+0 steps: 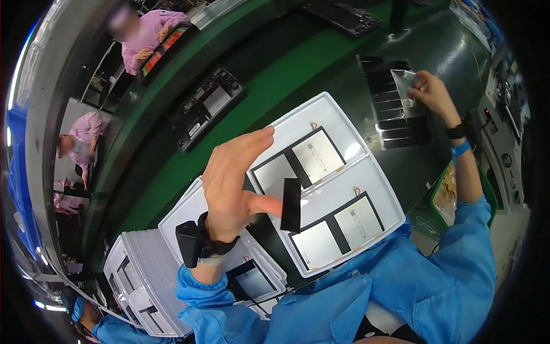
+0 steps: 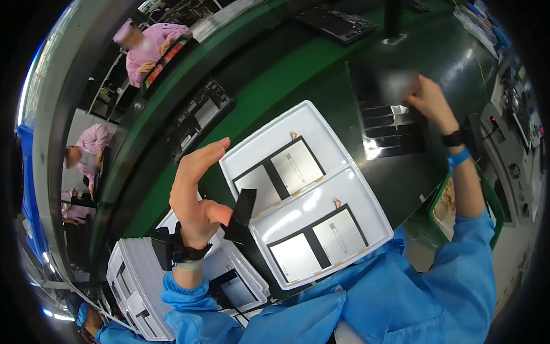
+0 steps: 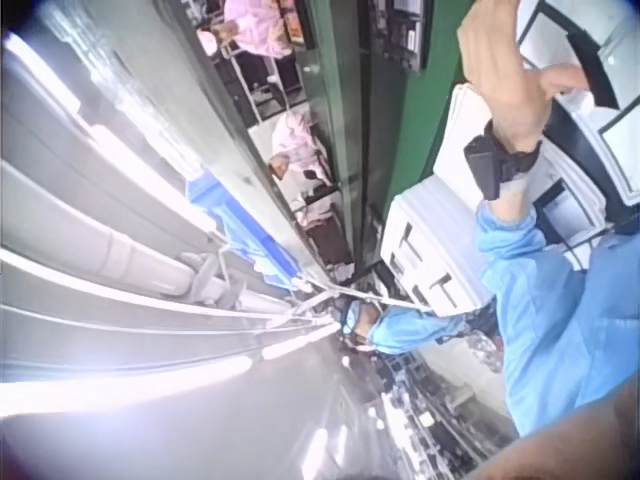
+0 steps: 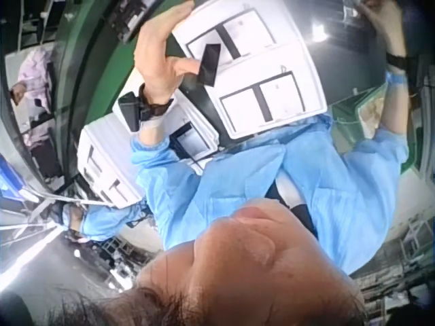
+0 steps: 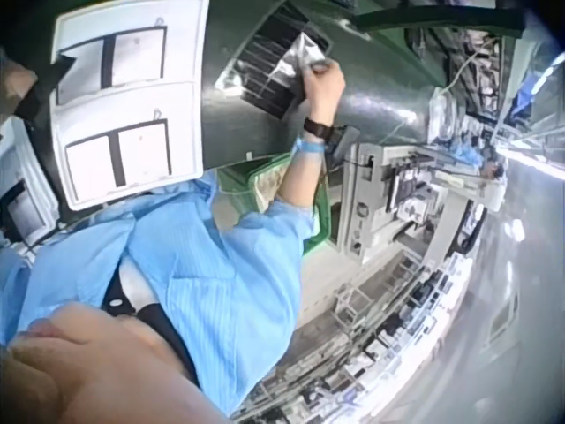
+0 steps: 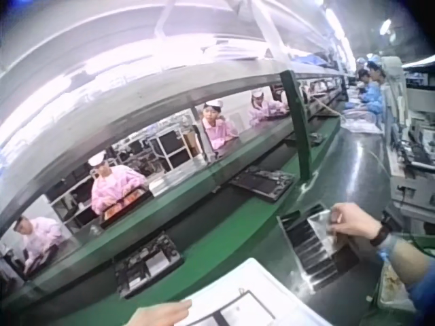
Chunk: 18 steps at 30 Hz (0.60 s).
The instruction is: Assembling lithium-ion batteries into laptop frames on an assembly line.
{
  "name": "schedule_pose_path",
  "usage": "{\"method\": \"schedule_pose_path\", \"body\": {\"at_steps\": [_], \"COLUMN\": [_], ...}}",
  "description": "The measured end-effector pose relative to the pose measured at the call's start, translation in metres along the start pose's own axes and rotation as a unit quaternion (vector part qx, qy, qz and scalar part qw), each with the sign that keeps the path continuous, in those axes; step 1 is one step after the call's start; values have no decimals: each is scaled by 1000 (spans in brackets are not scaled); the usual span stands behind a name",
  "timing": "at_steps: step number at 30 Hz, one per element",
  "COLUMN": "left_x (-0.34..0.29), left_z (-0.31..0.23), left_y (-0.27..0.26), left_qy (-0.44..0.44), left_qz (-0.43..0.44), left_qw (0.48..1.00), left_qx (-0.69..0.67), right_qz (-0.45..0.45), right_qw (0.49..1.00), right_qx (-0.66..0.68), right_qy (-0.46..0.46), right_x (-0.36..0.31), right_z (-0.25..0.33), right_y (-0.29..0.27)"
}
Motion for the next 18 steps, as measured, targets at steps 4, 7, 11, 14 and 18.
{"method": "schedule_pose_path", "body": {"at_steps": [4,7,11,14,18], "left_x": [3,4,6,-17,-46], "left_z": [-9,-10,-6,13,31], "left_y": [16,25,39,45,58], "left_qy": [56,84,78,5,-34], "left_qz": [21,42,81,113,123], "left_qw": [998,996,994,994,992], "left_qx": [5,6,-10,-1,4], "right_qz": [-173,112,481,461,391], "right_qw": [964,936,775,768,808], "right_qx": [-111,297,388,445,440], "right_qy": [-169,-150,-131,-28,3], "right_x": [-21,-51,-108,-94,-77], "right_z": [82,203,283,274,253], "right_y": [-17,14,66,82,97]}}
Point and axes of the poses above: each hand's wrist, its own x-axis towards the middle knuckle, its own y-axis out of the palm, z = x × y, the point moved 7 cm from there along x, towards the middle knuckle, and after that the axes turned 1 degree about -y, right-handed, at the moved point
